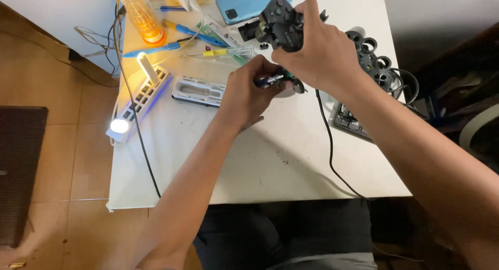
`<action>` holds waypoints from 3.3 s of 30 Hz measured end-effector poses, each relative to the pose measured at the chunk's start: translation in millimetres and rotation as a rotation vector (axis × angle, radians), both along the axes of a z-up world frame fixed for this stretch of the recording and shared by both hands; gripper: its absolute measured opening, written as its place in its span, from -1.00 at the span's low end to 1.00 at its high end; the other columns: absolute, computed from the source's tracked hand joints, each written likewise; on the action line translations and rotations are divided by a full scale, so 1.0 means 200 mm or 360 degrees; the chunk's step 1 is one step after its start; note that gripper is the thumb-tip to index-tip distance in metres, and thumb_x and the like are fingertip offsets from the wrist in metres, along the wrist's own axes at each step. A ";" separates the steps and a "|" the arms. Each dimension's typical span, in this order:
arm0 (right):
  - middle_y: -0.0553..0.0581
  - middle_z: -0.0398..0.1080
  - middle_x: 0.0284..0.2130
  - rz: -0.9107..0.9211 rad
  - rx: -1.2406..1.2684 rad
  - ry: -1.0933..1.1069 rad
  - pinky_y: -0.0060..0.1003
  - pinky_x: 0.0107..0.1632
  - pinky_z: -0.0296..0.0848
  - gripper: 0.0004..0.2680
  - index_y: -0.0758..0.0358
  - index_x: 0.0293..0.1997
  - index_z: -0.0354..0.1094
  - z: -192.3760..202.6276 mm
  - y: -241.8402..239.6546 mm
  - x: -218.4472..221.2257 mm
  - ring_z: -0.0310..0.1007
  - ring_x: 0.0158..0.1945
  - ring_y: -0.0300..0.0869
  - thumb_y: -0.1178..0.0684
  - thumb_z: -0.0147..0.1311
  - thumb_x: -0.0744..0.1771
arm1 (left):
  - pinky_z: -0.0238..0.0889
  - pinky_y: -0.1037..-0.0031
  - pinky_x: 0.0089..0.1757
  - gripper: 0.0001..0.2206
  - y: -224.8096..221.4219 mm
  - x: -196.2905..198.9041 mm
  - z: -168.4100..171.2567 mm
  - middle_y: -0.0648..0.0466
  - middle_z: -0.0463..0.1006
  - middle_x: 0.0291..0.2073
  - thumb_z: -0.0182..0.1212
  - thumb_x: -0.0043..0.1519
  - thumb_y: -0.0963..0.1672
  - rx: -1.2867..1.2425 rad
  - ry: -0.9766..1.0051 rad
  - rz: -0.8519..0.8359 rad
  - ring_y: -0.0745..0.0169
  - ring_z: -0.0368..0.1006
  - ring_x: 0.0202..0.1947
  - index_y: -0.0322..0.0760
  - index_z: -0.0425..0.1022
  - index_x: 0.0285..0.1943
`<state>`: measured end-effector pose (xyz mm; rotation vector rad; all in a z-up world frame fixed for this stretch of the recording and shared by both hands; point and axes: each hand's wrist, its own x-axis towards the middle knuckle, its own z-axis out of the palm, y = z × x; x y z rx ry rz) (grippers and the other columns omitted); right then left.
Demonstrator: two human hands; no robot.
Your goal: Disassembling a game controller and cleaning its internal circuit board and components using a brush and small tools.
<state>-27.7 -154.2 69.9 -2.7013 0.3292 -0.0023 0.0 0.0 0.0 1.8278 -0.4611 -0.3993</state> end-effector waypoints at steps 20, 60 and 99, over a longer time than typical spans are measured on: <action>-0.04 0.30 -0.39 -0.0394 0.0955 0.0065 -0.27 -0.18 0.05 -0.64 0.01 0.25 0.11 0.10 -0.16 -0.07 0.14 -0.29 -0.27 -0.09 -0.04 0.31 | 0.29 0.53 -0.28 -0.79 0.05 0.03 0.09 0.21 0.60 -0.31 0.39 0.21 -0.07 0.0063 0.0150 0.0016 0.47 0.39 -0.38 -0.14 0.48 -0.08; 0.46 0.60 -0.40 -0.0345 0.1493 0.0544 -0.02 -0.13 0.56 -0.78 0.44 0.00 0.56 -0.25 -0.33 -0.41 0.61 -0.32 0.14 0.21 0.08 0.30 | 0.45 0.15 0.07 -0.71 0.12 0.18 -0.04 -0.11 0.56 -0.19 -0.21 0.38 -0.14 -0.0390 -0.0280 0.0248 0.11 0.49 -0.07 -0.19 0.53 -0.01; 0.01 0.47 0.01 0.0635 0.0225 0.0446 -0.01 0.34 -0.01 -0.57 -0.09 0.26 0.29 -0.23 -0.24 -0.48 0.33 0.12 -0.08 -0.23 0.23 0.26 | 0.12 0.58 -0.23 -0.83 0.64 -0.29 -0.12 0.05 0.43 -0.33 0.11 0.28 -0.12 -0.0463 0.0300 0.0665 0.29 0.29 -0.27 -0.33 0.55 -0.19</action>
